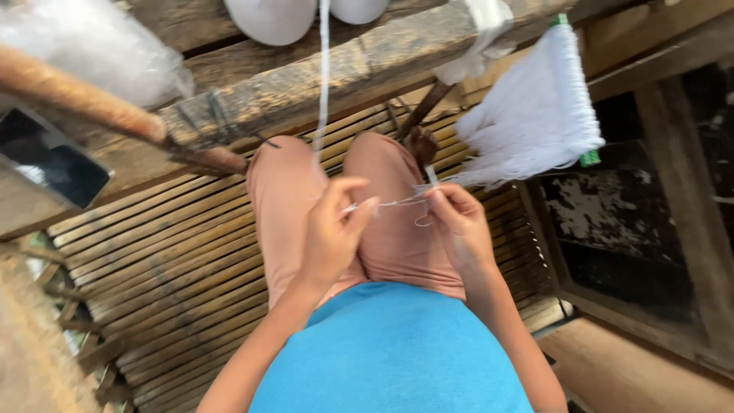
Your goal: Manually weaving white fringe by looping thread from spools around a wooden frame template.
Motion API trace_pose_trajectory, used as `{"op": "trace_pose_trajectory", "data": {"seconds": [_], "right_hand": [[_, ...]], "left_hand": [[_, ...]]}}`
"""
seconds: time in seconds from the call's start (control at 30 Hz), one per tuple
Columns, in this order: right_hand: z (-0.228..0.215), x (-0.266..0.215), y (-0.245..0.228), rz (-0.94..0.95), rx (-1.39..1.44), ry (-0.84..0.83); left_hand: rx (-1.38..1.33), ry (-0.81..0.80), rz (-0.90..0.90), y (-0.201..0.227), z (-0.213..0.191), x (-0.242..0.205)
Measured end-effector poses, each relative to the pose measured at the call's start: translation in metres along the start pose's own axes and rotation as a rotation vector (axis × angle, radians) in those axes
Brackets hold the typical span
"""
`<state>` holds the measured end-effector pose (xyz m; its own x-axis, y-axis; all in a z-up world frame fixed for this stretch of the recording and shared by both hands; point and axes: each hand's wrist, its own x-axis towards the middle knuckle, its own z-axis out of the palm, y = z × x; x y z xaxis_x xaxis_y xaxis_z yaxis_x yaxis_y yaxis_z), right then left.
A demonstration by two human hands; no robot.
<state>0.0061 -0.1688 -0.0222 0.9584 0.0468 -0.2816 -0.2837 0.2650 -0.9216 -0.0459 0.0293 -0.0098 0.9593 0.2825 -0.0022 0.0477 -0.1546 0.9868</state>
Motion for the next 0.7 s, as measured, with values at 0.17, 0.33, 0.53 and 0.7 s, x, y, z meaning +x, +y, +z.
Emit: {"op": "trace_pose_trajectory", "data": {"seconds": [0.17,0.33,0.53,0.7], "right_hand": [[-0.129,0.033,-0.012,-0.169,0.098,0.288],[-0.191,0.048,-0.041,-0.254,0.077,0.457],[-0.193,0.076,-0.070,-0.234,0.137,0.567],[-0.173,0.108,-0.094,-0.378,0.055,0.494]], "left_hand": [[0.374,0.049,0.171,0.023,-0.080,-0.041],[0.660,0.203,0.234,0.011,-0.155,-0.073],[0.704,0.447,-0.036,-0.040,-0.254,-0.111],[1.179,0.066,-0.433,-0.056,-0.295,-0.108]]}}
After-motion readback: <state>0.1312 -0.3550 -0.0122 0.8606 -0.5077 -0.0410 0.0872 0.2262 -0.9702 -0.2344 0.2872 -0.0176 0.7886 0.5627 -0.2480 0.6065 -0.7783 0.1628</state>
